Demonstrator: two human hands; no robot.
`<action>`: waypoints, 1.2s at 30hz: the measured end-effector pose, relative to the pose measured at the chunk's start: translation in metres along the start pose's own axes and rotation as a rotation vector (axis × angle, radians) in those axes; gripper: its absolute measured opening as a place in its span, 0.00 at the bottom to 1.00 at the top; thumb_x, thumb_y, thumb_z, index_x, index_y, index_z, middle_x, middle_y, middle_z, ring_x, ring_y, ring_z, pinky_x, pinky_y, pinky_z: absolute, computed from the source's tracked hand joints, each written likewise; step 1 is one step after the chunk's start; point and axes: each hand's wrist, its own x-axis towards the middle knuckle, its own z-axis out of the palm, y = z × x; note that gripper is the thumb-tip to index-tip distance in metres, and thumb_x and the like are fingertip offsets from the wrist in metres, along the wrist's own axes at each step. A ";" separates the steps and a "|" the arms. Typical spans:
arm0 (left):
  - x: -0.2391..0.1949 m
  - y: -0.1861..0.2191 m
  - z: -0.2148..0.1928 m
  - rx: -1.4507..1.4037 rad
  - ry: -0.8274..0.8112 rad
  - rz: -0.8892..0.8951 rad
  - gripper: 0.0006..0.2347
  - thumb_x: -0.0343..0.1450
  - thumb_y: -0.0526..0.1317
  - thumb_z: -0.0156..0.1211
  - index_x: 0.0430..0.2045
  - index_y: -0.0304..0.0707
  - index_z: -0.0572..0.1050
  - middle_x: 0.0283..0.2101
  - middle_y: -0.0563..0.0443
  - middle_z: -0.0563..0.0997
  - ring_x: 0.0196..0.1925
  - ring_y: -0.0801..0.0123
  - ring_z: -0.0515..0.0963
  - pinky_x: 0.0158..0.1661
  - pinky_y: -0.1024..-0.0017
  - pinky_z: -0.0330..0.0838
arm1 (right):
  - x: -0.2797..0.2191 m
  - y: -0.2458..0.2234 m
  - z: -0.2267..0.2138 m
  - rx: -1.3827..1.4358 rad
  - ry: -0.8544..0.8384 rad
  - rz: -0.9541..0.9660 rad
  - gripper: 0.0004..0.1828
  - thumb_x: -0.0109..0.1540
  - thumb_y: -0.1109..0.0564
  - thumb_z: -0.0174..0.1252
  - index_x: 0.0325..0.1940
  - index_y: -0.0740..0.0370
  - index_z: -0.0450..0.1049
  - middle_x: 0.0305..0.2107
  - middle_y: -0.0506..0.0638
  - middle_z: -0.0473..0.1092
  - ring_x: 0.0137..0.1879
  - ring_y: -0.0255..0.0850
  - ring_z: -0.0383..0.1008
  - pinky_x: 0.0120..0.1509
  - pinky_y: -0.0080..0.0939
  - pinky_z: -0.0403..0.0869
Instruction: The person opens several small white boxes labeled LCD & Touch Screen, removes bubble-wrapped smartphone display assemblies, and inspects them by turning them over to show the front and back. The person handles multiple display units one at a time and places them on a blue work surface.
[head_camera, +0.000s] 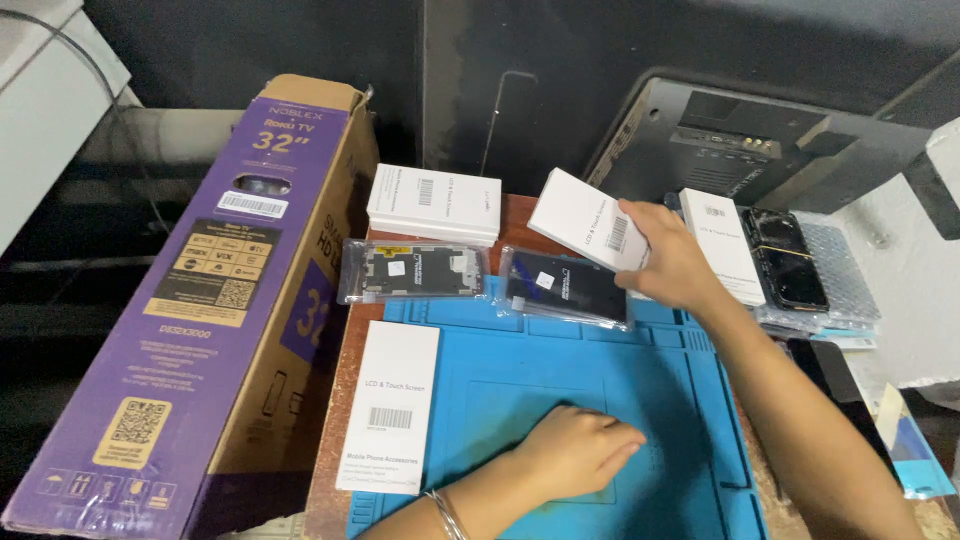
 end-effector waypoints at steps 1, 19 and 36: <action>0.001 0.001 -0.001 0.008 0.005 -0.008 0.08 0.70 0.38 0.46 0.36 0.41 0.75 0.27 0.48 0.78 0.26 0.51 0.76 0.23 0.54 0.66 | 0.016 0.009 0.003 0.004 -0.003 -0.011 0.51 0.38 0.57 0.64 0.64 0.63 0.53 0.58 0.57 0.56 0.63 0.51 0.54 0.62 0.50 0.55; 0.009 0.006 -0.005 -0.039 -0.353 -0.035 0.09 0.68 0.38 0.45 0.31 0.34 0.73 0.26 0.44 0.77 0.27 0.54 0.76 0.25 0.59 0.68 | 0.097 -0.019 0.019 -0.210 -0.686 0.280 0.45 0.51 0.63 0.61 0.67 0.42 0.50 0.68 0.41 0.42 0.72 0.41 0.42 0.72 0.45 0.47; 0.022 0.037 -0.064 0.334 0.660 0.093 0.09 0.72 0.33 0.45 0.40 0.37 0.74 0.38 0.47 0.72 0.41 0.57 0.73 0.45 0.60 0.65 | 0.024 -0.096 -0.016 0.145 0.325 -0.571 0.32 0.47 0.55 0.67 0.51 0.63 0.63 0.49 0.60 0.59 0.57 0.51 0.60 0.63 0.46 0.59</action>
